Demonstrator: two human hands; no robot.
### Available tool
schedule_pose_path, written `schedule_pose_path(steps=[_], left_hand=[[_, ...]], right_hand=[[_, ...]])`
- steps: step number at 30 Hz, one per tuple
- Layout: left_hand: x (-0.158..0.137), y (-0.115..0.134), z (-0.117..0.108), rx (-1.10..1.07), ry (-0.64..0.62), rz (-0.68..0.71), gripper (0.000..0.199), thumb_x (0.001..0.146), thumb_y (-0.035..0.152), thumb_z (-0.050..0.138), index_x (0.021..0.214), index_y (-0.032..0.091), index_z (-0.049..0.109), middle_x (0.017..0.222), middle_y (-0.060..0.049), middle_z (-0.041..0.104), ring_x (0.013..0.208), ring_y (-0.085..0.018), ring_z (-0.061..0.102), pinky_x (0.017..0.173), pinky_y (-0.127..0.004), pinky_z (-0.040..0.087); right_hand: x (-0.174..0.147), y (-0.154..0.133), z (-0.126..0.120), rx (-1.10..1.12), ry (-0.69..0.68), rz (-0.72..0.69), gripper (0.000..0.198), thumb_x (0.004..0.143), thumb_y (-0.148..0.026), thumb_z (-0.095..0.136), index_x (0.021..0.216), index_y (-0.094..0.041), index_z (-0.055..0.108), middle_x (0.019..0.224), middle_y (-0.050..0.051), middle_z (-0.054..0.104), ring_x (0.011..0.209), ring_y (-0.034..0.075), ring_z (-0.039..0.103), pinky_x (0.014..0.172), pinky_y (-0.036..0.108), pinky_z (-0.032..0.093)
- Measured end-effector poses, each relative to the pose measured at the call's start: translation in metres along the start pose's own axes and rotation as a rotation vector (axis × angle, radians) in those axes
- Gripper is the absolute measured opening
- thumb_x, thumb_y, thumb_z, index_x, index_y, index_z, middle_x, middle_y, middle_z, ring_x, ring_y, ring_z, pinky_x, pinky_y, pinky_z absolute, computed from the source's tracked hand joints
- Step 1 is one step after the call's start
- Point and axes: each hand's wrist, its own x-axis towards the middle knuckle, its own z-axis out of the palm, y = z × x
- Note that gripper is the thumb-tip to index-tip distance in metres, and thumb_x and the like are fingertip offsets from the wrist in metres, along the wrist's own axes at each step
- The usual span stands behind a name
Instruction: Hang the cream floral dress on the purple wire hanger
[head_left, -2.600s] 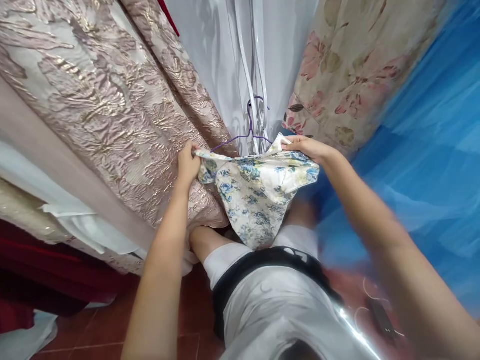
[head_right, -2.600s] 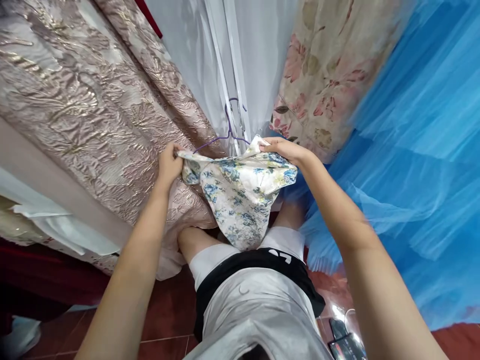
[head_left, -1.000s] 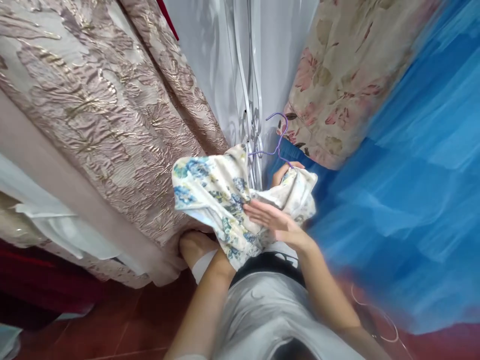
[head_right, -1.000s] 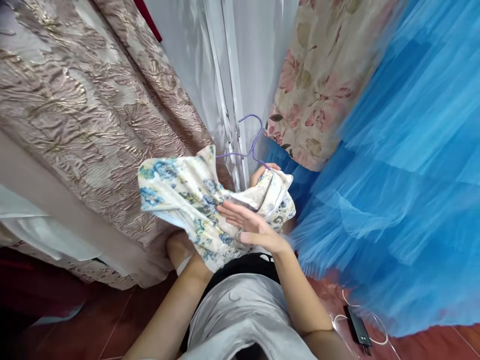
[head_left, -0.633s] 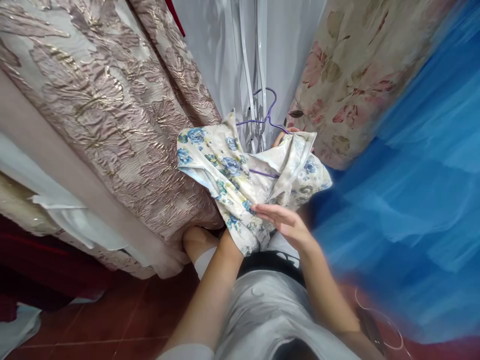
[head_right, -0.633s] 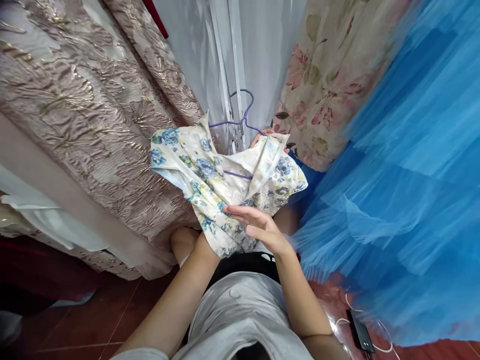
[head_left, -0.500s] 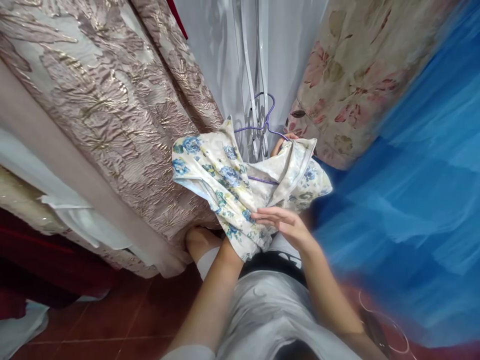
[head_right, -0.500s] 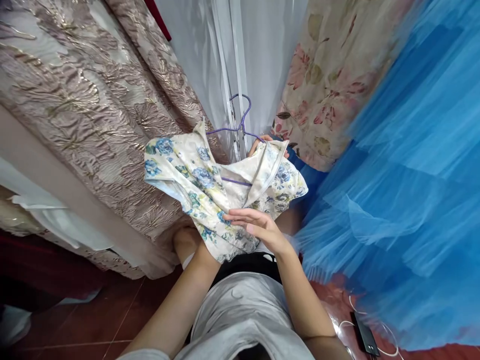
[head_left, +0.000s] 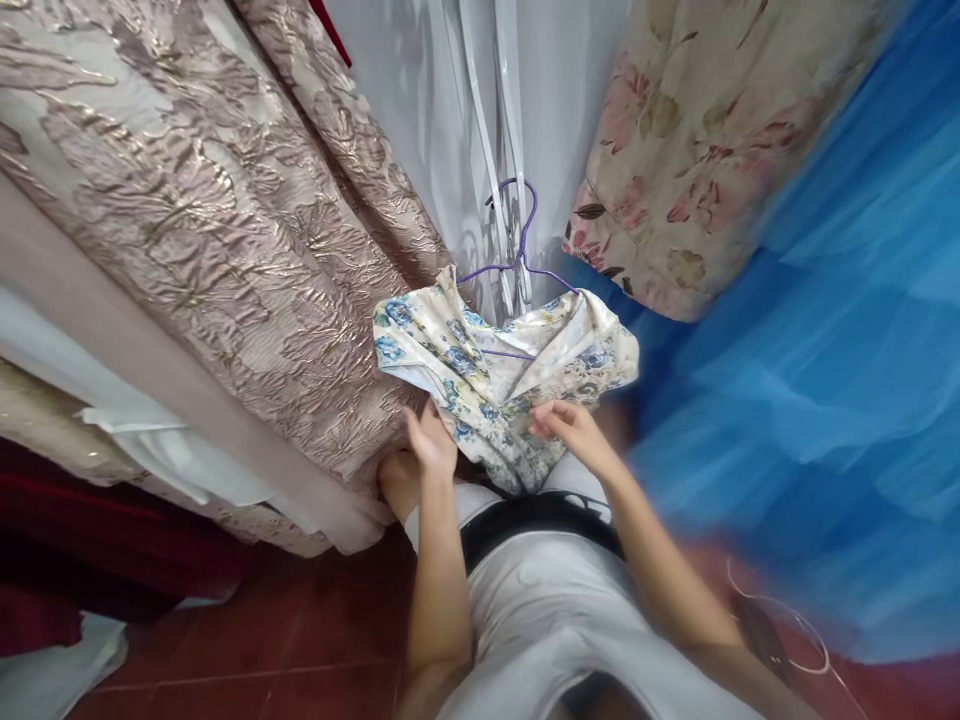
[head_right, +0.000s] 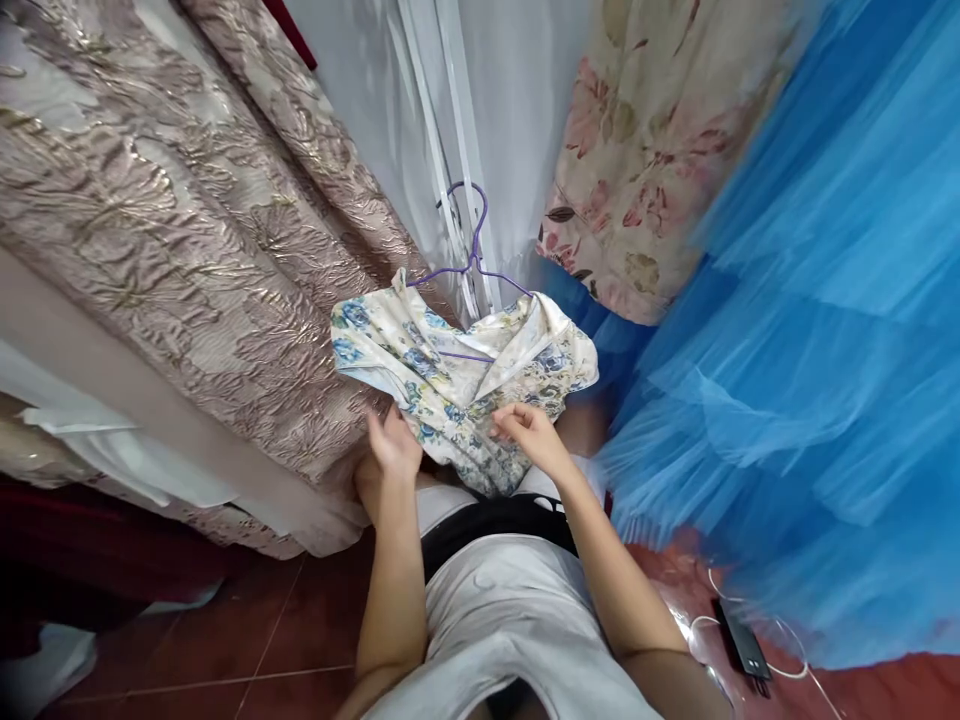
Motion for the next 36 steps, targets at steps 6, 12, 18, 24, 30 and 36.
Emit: schedule_pose_path(steps=[6, 12, 18, 24, 30, 36], left_hand=[[-0.011, -0.013, 0.001, 0.306, 0.038, 0.207, 0.036, 0.075, 0.043, 0.081, 0.098, 0.019, 0.068, 0.098, -0.004, 0.070, 0.101, -0.019, 0.065, 0.090, -0.026, 0.050], [-0.021, -0.057, 0.010, 0.463, 0.022, 0.181, 0.027, 0.076, 0.030, 0.063, 0.062, 0.018, 0.043, 0.063, 0.004, 0.045, 0.063, -0.010, 0.045, 0.063, -0.020, 0.041], [-0.021, -0.042, 0.010, 0.446, 0.346, 0.605, 0.023, 0.082, 0.024, 0.060, 0.104, 0.019, 0.055, 0.106, -0.006, 0.060, 0.102, -0.019, 0.059, 0.094, -0.030, 0.048], [-0.041, -0.044, 0.011, 0.753, 0.039, 0.853, 0.023, 0.087, 0.015, 0.058, 0.108, 0.022, 0.058, 0.104, -0.006, 0.062, 0.101, -0.020, 0.062, 0.093, -0.034, 0.050], [-0.054, -0.091, 0.024, 1.015, -0.363, 0.528, 0.020, 0.090, 0.018, 0.061, 0.110, 0.021, 0.059, 0.101, -0.008, 0.068, 0.098, -0.022, 0.066, 0.089, -0.035, 0.053], [-0.048, -0.093, 0.033, 1.066, -0.366, 0.558, 0.006, 0.099, 0.022, 0.052, 0.097, 0.022, 0.057, 0.091, -0.006, 0.067, 0.089, -0.021, 0.065, 0.084, -0.034, 0.051]], right_hand=[[0.018, 0.029, 0.024, -0.091, 0.021, 0.052, 0.036, 0.078, -0.045, 0.069, 0.097, -0.015, 0.070, 0.070, 0.005, 0.074, 0.060, 0.018, 0.064, 0.060, 0.029, 0.050], [0.019, 0.037, 0.018, -0.170, 0.163, -0.016, 0.029, 0.077, -0.046, 0.065, 0.078, -0.018, 0.064, 0.057, 0.001, 0.066, 0.053, 0.015, 0.058, 0.054, 0.026, 0.043], [0.011, 0.032, 0.010, -0.200, 0.146, 0.014, 0.031, 0.078, -0.048, 0.064, 0.073, -0.018, 0.061, 0.053, 0.000, 0.062, 0.048, 0.013, 0.053, 0.052, 0.025, 0.040], [0.003, 0.029, 0.015, -0.134, 0.183, 0.072, 0.036, 0.077, -0.053, 0.067, 0.069, -0.018, 0.062, 0.047, 0.001, 0.060, 0.042, 0.013, 0.050, 0.048, 0.025, 0.039], [-0.006, 0.027, 0.019, -0.111, 0.177, 0.029, 0.039, 0.077, -0.055, 0.071, 0.068, -0.018, 0.063, 0.047, 0.001, 0.061, 0.042, 0.013, 0.052, 0.048, 0.025, 0.040], [-0.012, 0.025, 0.022, -0.027, 0.213, -0.013, 0.037, 0.078, -0.054, 0.071, 0.073, -0.017, 0.064, 0.050, 0.000, 0.062, 0.043, 0.012, 0.051, 0.047, 0.024, 0.040]])
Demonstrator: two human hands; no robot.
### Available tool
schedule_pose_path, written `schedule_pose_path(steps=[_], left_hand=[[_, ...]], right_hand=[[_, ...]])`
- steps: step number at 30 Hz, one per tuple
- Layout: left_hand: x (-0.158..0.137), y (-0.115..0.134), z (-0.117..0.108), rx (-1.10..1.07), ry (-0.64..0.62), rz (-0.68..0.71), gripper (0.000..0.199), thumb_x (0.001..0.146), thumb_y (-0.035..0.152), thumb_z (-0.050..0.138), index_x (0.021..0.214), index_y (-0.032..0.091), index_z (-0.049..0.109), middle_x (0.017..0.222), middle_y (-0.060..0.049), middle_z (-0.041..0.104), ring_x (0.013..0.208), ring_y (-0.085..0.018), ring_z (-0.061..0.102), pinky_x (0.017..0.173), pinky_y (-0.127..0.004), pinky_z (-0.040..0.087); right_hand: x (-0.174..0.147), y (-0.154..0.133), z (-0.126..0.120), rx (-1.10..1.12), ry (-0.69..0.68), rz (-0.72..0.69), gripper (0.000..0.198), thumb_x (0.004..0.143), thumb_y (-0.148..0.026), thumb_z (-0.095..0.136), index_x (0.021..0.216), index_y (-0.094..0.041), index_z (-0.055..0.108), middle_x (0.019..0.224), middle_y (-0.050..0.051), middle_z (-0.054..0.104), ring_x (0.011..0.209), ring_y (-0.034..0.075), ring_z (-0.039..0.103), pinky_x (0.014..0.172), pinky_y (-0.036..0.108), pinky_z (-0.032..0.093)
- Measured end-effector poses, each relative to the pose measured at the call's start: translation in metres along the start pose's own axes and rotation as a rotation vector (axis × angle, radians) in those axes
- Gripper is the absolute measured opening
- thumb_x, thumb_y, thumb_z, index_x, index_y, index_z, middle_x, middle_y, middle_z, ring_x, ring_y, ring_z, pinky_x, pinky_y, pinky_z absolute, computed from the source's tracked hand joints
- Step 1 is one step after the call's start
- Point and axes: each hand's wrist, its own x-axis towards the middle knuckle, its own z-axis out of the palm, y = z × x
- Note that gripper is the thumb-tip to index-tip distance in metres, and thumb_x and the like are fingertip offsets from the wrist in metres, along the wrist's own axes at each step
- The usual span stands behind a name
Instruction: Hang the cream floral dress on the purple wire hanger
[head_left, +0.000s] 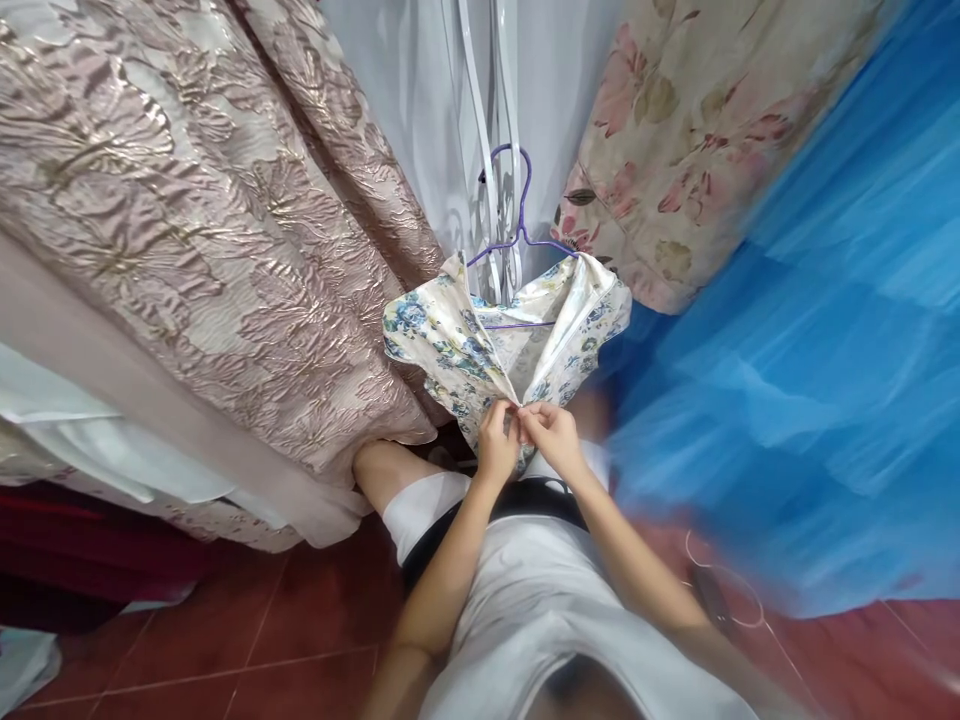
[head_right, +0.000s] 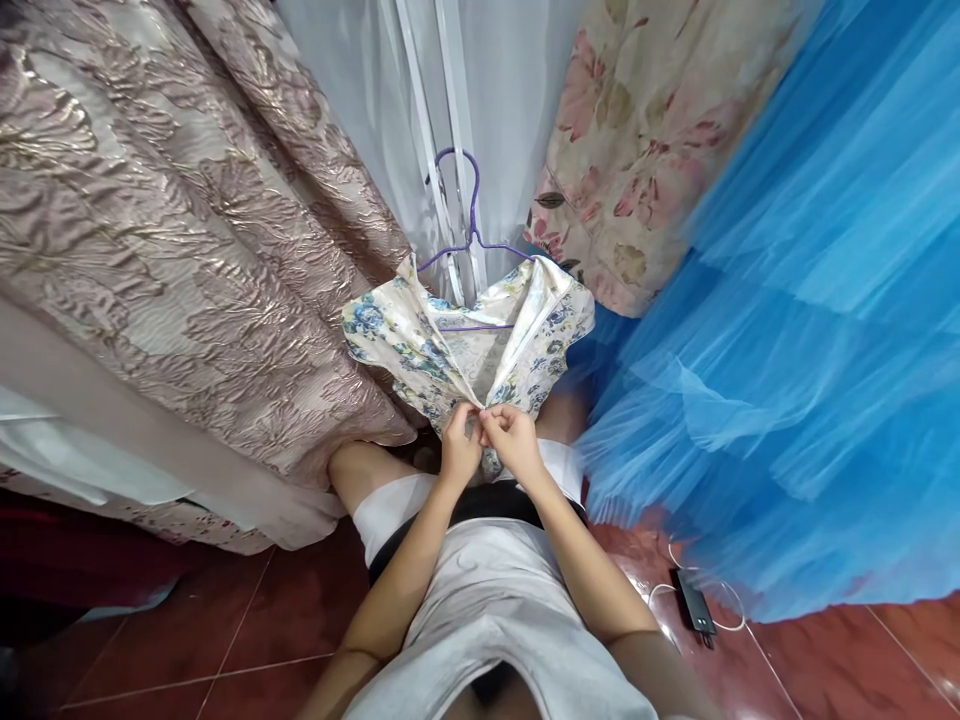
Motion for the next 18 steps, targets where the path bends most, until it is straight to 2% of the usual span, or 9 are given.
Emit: schedule_pose_path(steps=[7, 13, 18], left_hand=[[-0.015, 0.006, -0.017, 0.027, -0.070, 0.027, 0.008, 0.097, 0.020, 0.050, 0.099, 0.021, 0.058, 0.093, -0.006, 0.066, 0.090, -0.021, 0.065, 0.083, -0.032, 0.051], [-0.035, 0.006, -0.032, 0.031, -0.065, 0.005, 0.006, 0.097, 0.021, 0.051, 0.096, 0.022, 0.057, 0.088, -0.005, 0.065, 0.086, -0.020, 0.065, 0.080, -0.031, 0.052], [-0.038, 0.011, -0.040, 0.020, -0.047, 0.019, 0.005, 0.098, 0.023, 0.053, 0.095, 0.022, 0.057, 0.087, -0.004, 0.064, 0.083, -0.019, 0.064, 0.079, -0.029, 0.051]], right_hand=[[0.000, -0.020, 0.000, 0.076, 0.010, 0.080, 0.031, 0.073, -0.045, 0.070, 0.061, -0.018, 0.062, 0.045, -0.002, 0.055, 0.041, 0.010, 0.042, 0.045, 0.024, 0.035], [0.040, -0.076, 0.016, 0.114, -0.010, -0.110, 0.028, 0.075, -0.041, 0.072, 0.062, -0.018, 0.063, 0.046, -0.001, 0.056, 0.041, 0.010, 0.040, 0.044, 0.024, 0.033], [0.075, -0.114, 0.034, 0.119, -0.004, -0.249, 0.029, 0.080, -0.040, 0.071, 0.064, -0.017, 0.064, 0.049, 0.000, 0.060, 0.040, 0.009, 0.041, 0.043, 0.023, 0.034]])
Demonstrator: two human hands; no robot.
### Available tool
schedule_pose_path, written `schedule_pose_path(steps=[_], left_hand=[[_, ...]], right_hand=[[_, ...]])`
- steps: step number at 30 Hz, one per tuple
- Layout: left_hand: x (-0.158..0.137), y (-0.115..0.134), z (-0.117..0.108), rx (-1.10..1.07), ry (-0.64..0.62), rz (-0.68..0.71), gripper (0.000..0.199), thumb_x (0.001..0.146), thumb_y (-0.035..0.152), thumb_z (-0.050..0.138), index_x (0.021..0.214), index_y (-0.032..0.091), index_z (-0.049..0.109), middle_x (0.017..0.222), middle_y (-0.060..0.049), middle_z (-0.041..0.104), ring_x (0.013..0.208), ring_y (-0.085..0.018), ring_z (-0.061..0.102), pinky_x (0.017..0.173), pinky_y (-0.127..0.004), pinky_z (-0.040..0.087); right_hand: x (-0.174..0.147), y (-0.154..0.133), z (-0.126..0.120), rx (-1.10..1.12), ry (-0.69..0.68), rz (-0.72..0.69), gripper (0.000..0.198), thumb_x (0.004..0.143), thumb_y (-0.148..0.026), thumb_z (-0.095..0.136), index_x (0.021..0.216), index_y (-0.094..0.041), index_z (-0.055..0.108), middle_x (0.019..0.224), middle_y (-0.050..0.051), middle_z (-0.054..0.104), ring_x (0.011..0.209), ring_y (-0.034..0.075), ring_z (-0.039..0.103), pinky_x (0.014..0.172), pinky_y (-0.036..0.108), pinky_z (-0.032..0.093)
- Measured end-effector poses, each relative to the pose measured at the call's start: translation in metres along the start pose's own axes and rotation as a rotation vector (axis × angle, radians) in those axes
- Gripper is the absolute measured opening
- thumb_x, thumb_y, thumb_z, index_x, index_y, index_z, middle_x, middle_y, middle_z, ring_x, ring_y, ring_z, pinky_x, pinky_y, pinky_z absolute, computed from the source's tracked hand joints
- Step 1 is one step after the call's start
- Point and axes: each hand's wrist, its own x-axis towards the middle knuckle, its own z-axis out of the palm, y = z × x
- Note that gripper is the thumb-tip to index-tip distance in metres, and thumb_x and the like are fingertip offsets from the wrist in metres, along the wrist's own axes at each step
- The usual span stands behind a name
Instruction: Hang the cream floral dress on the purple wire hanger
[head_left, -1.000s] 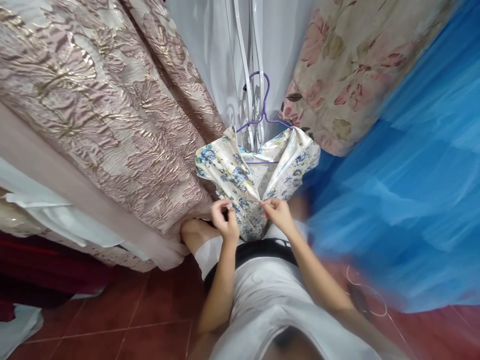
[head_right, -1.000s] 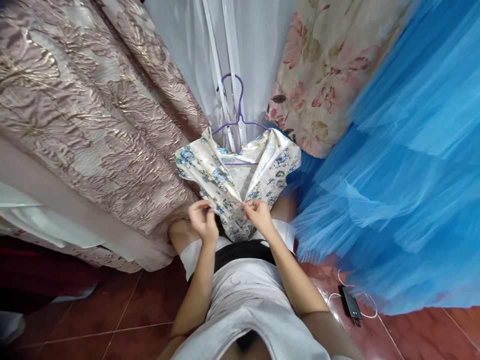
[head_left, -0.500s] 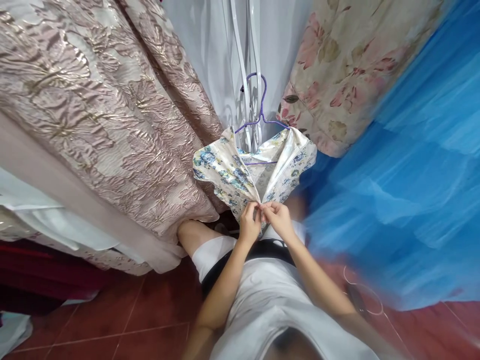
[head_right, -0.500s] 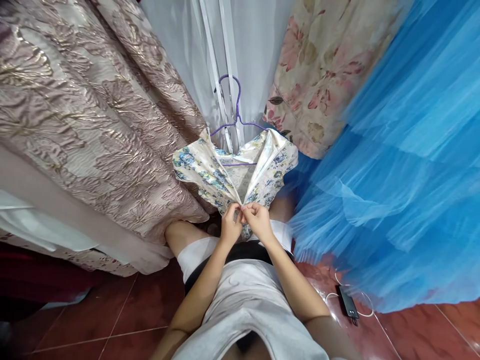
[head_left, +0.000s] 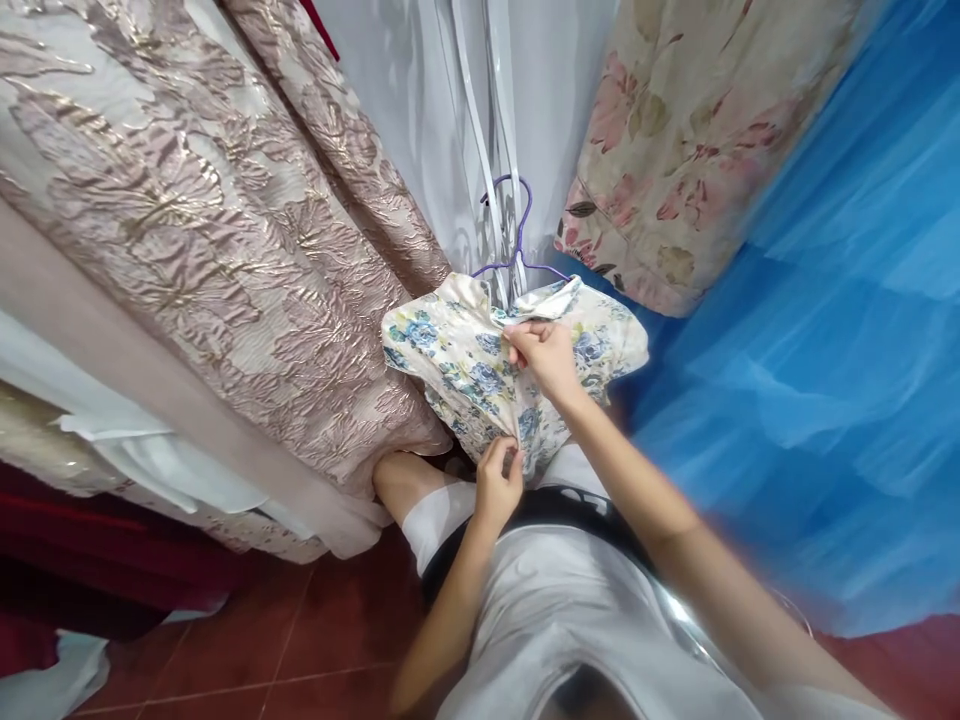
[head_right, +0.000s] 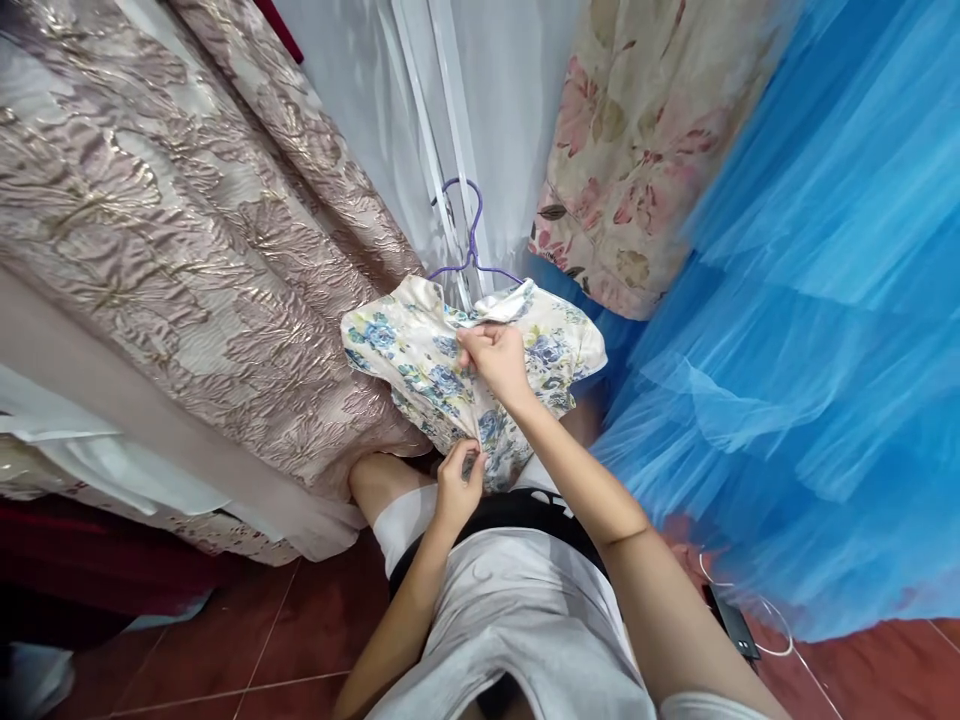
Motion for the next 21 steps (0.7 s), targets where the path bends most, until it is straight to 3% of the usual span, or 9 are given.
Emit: schedule_pose_path(steps=[12, 15, 17, 21], left_hand=[[-0.011, -0.005, 0.018, -0.007, -0.156, 0.016, 0.007, 0.098, 0.021, 0.053, 0.093, 0.021, 0.058, 0.088, -0.006, 0.066, 0.086, -0.021, 0.065, 0.079, -0.031, 0.052], [0.000, -0.007, 0.016, -0.001, -0.183, 0.049, 0.007, 0.097, 0.020, 0.056, 0.091, 0.021, 0.059, 0.085, -0.004, 0.066, 0.083, -0.020, 0.065, 0.077, -0.032, 0.053], [0.020, 0.001, 0.006, -0.027, -0.107, 0.127, 0.004, 0.095, 0.019, 0.059, 0.092, 0.021, 0.061, 0.089, -0.005, 0.067, 0.085, -0.019, 0.066, 0.076, -0.031, 0.054], [0.090, 0.042, -0.030, -0.029, 0.204, 0.369, 0.014, 0.097, 0.021, 0.060, 0.110, 0.022, 0.064, 0.114, -0.010, 0.067, 0.110, -0.023, 0.065, 0.082, -0.033, 0.057]], right_hand=[[0.024, -0.021, -0.013, -0.063, 0.030, -0.127, 0.029, 0.088, -0.032, 0.066, 0.064, -0.016, 0.063, 0.053, -0.002, 0.058, 0.044, 0.007, 0.041, 0.045, 0.021, 0.036], [0.021, -0.026, -0.014, -0.063, 0.025, -0.130, 0.026, 0.088, -0.033, 0.067, 0.067, -0.017, 0.064, 0.052, -0.003, 0.057, 0.043, 0.006, 0.041, 0.045, 0.020, 0.036], [0.018, -0.027, -0.016, -0.057, 0.024, -0.111, 0.023, 0.087, -0.033, 0.067, 0.070, -0.017, 0.064, 0.051, -0.003, 0.056, 0.043, 0.007, 0.041, 0.044, 0.021, 0.036], [0.011, -0.027, -0.021, -0.076, 0.009, -0.090, 0.019, 0.089, -0.032, 0.065, 0.076, -0.018, 0.063, 0.051, -0.004, 0.055, 0.043, 0.008, 0.044, 0.046, 0.022, 0.036]])
